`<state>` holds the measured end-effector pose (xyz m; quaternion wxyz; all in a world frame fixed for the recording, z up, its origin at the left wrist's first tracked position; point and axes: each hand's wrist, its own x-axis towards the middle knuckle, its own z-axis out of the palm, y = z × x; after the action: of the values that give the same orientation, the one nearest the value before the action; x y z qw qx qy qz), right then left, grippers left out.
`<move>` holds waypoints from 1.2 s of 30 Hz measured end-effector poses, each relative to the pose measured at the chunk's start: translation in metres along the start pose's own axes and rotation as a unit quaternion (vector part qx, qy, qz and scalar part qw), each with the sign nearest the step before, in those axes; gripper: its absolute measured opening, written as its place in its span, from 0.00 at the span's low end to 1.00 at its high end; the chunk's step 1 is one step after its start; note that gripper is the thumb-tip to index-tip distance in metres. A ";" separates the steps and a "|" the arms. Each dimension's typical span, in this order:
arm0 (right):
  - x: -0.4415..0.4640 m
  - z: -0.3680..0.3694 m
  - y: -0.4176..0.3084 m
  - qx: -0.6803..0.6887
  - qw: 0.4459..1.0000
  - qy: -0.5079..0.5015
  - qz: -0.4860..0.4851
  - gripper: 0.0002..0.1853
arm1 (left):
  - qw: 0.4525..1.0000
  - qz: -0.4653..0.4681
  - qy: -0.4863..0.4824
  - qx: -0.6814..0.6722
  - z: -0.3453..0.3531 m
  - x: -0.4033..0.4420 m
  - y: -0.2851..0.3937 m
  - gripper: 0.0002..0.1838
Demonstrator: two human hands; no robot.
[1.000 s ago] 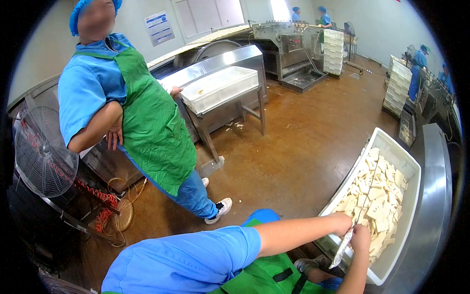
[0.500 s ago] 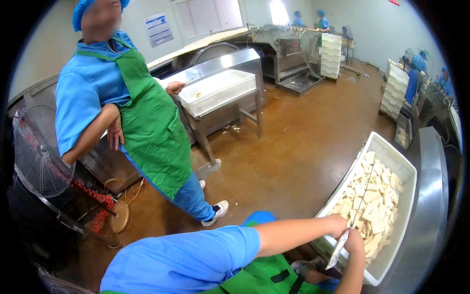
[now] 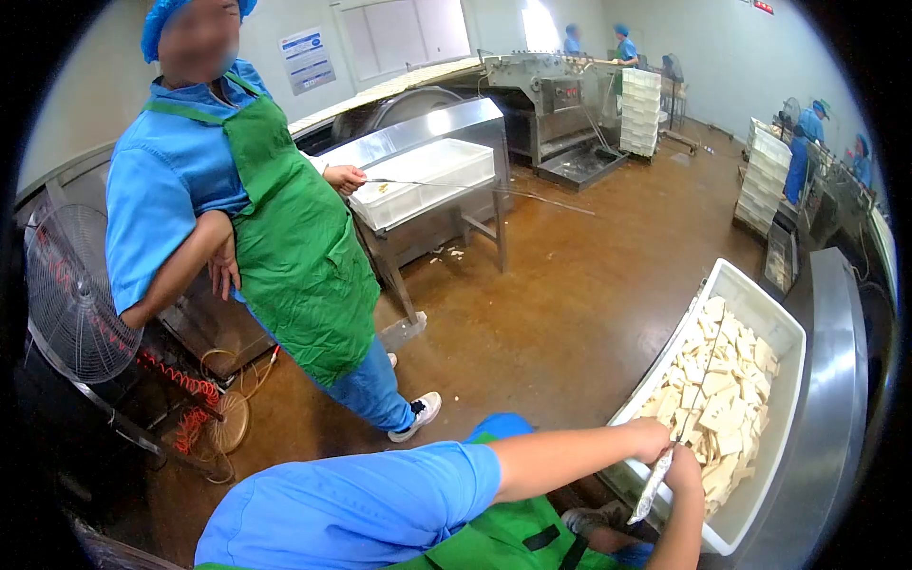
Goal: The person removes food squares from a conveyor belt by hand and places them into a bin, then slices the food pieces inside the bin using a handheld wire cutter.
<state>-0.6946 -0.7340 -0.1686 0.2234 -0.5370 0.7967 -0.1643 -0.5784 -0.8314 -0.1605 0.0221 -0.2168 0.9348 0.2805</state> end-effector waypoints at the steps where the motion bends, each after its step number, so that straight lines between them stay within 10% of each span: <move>1: -0.001 -0.001 -0.001 0.012 1.000 0.006 -0.005 0.14 | 1.000 0.012 0.007 0.001 -0.001 0.000 0.001 0.07; 36: 0.005 0.004 0.015 -0.062 0.997 0.035 -0.014 0.14 | 1.000 -0.019 -0.007 0.002 0.009 0.008 -0.002 0.11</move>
<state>-0.7052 -0.7331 -0.1805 0.1597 -0.5545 0.8053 -0.1364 -0.5849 -0.8316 -0.1703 0.0343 -0.2323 0.9310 0.2794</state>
